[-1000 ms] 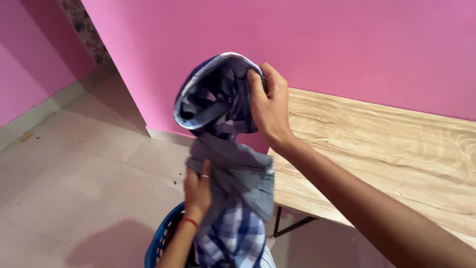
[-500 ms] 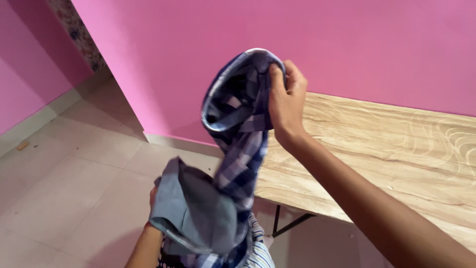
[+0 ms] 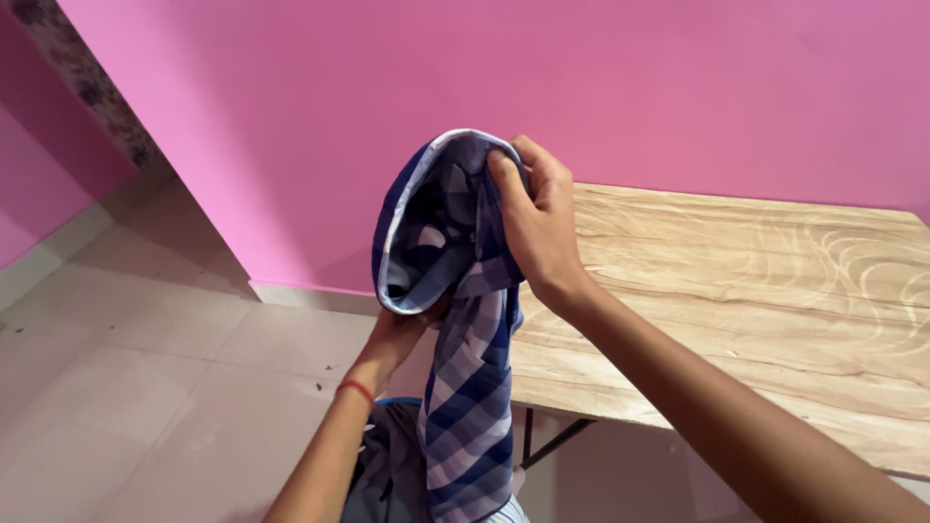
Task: The person takes a plaid shirt from a laundry basket, lays it on a table, and fastens the buttons by hand one at a time.
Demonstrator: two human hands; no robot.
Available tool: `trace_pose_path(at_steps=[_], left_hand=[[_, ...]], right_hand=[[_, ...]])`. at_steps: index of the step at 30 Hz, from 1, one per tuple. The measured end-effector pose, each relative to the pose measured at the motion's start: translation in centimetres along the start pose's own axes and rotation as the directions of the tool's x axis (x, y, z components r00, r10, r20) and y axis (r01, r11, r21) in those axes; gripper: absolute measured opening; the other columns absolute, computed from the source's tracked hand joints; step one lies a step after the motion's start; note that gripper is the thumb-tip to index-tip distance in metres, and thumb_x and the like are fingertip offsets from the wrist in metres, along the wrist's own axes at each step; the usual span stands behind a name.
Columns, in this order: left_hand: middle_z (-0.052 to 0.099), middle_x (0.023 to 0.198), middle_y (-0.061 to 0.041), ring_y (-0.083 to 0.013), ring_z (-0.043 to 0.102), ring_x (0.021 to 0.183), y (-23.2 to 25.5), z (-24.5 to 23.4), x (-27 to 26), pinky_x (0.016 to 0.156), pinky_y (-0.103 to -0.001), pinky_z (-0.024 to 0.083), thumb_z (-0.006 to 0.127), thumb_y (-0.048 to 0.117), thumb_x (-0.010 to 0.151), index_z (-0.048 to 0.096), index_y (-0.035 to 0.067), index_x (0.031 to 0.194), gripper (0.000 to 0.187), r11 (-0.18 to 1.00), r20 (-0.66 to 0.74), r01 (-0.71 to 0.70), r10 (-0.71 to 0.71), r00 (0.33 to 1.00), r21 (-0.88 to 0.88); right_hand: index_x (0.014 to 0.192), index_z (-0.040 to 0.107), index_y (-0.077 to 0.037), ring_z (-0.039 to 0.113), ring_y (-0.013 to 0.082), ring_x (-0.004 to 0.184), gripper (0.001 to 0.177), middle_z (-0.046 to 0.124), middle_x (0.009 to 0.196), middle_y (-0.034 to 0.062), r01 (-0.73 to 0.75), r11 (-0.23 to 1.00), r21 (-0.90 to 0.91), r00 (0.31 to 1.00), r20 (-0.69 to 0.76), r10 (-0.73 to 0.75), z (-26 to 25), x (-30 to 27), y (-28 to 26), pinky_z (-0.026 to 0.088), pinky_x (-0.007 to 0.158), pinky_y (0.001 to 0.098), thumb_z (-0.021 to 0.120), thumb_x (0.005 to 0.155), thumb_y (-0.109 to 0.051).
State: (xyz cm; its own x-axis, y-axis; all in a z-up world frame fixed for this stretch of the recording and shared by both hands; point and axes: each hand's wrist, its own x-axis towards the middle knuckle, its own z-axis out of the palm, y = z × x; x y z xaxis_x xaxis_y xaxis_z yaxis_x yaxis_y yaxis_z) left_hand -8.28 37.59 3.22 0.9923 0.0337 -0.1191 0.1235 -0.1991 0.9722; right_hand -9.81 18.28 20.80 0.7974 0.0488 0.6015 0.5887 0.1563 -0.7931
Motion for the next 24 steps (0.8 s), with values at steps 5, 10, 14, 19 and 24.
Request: trace_pose_path(at_steps=[5,10,14,19,24], left_hand=[[0.066,0.134,-0.01,-0.0203,0.061,0.125,-0.7,0.8,5.9,0.104,-0.036,0.047,0.053,0.024,0.104,0.055,0.007,0.141,0.041,0.992,-0.124,-0.091,0.102,0.987,0.091],[0.075,0.116,-0.012,-0.0176,0.067,0.108,1.3,-1.5,7.4,0.091,-0.032,0.051,0.057,0.006,0.097,0.066,0.0,0.126,0.031,0.831,-0.322,-0.556,0.521,0.79,-0.017],[0.076,0.104,-0.01,-0.0164,0.067,0.099,6.8,-3.5,6.0,0.088,-0.031,0.053,0.055,-0.002,0.095,0.068,-0.003,0.117,0.026,0.8,-0.224,-0.589,0.598,0.769,0.113],[0.069,0.104,-0.007,-0.0158,0.064,0.097,13.4,-2.1,4.7,0.087,-0.032,0.052,0.057,-0.001,0.094,0.062,0.001,0.123,0.029,0.699,-0.182,-0.706,0.713,0.677,0.114],[0.061,0.077,-0.004,-0.0164,0.054,0.073,18.4,-0.5,4.2,0.07,-0.033,0.049,0.047,0.003,0.097,0.066,-0.005,0.089,0.022,0.818,-0.018,-0.564,0.569,0.822,0.113]], right_hand=[[0.096,0.066,-0.005,0.054,0.0008,0.062,0.021,0.064,0.077,-0.0042,0.044,0.998,-0.052,0.997,-0.061,-0.047,-1.5,0.9,-0.7,0.046,0.053,0.0189,0.053,0.109,-0.016],[0.1,0.066,-0.007,0.052,0.0016,0.059,0.022,0.062,0.077,-0.0038,0.085,0.976,-0.2,0.979,-0.165,-0.119,-5.3,2.3,-0.5,0.044,0.049,0.0196,0.051,0.111,-0.017],[0.111,0.063,-0.006,0.055,0.0042,0.069,0.02,0.064,0.086,-0.0021,0.051,0.983,-0.175,0.954,-0.281,-0.099,-9.6,4.4,1.1,0.047,0.058,0.0207,0.048,0.111,-0.019],[0.138,0.05,-0.008,0.061,0.0002,0.107,0.031,0.065,0.116,-0.0085,0.073,0.982,-0.174,0.931,-0.342,-0.13,-15.2,6.4,3.9,0.049,0.093,0.0208,0.047,0.112,-0.024],[0.14,0.051,0.008,0.064,0.0242,0.097,0.058,0.068,0.114,0.0299,-0.332,0.825,-0.457,0.919,-0.354,0.174,-18.1,5.7,1.0,0.055,0.082,0.044,0.055,0.105,-0.038]])
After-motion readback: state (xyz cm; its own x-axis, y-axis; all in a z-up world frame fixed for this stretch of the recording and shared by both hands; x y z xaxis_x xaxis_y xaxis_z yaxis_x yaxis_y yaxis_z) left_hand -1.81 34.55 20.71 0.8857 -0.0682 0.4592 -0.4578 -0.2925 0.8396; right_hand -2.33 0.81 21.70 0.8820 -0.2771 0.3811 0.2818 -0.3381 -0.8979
